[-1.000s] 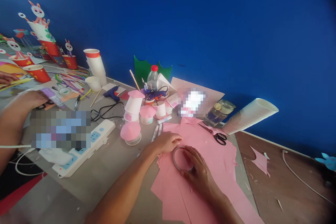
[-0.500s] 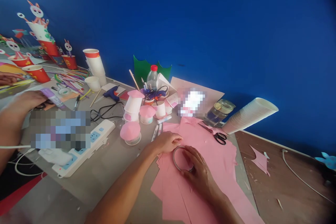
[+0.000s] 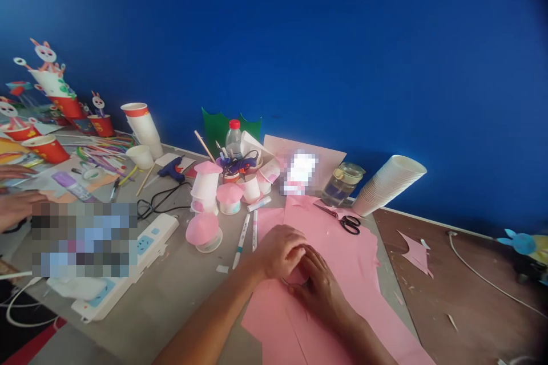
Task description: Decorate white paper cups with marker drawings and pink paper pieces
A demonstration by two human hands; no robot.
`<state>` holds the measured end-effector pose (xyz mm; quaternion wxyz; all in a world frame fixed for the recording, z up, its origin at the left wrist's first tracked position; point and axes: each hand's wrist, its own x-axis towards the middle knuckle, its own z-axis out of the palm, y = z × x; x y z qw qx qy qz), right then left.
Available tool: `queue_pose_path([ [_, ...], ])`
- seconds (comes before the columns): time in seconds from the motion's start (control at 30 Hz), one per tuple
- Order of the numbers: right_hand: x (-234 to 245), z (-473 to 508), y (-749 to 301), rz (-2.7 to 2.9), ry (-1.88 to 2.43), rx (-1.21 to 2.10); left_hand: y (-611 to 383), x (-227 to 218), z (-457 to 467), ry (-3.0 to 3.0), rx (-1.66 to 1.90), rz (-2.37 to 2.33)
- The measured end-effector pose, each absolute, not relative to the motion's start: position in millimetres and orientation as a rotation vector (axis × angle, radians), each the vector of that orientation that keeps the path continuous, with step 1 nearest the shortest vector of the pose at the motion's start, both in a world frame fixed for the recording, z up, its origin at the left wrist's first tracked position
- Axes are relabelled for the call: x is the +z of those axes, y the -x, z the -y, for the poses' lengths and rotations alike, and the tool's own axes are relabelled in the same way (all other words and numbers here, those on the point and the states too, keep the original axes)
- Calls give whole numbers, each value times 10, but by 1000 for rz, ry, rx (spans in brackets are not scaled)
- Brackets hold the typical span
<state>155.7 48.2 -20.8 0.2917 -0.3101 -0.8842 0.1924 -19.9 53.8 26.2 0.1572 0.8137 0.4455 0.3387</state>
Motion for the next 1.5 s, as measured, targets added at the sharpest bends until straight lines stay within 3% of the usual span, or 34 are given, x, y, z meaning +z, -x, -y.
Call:
queue_pose_path([
  [0.2, -200, -440, -1513, 2234, 849, 515, -27, 225, -389, -2368, 744, -1170],
  [0.5, -317, -468, -1535, 2208, 882, 481, 249, 355, -465, -2199, 829, -1293],
  [0.73, -338, -442, -1581, 2272, 882, 389, 406, 212, -610, -1842, 1043, -1591],
  [0.87, -292, -430, -1616, 2211, 900, 544, 369, 221, -581, -1940, 1091, -1576],
  [1.0, -201, -444, -1695, 1901, 976, 954, 230, 283, -486, -2210, 1117, -1407],
  [1.13, -190, -512, -1745, 1516, 885, 1172, 47, 316, -409, -2487, 828, -1167],
  [1.3, -357, -621, -1741, 1338, 823, 1198, -33, 286, -364, -2592, 363, -1191],
  [1.5, -535, -742, -1835, 1420, 877, 1119, -26, 198, -332, -2646, 264, -1211],
])
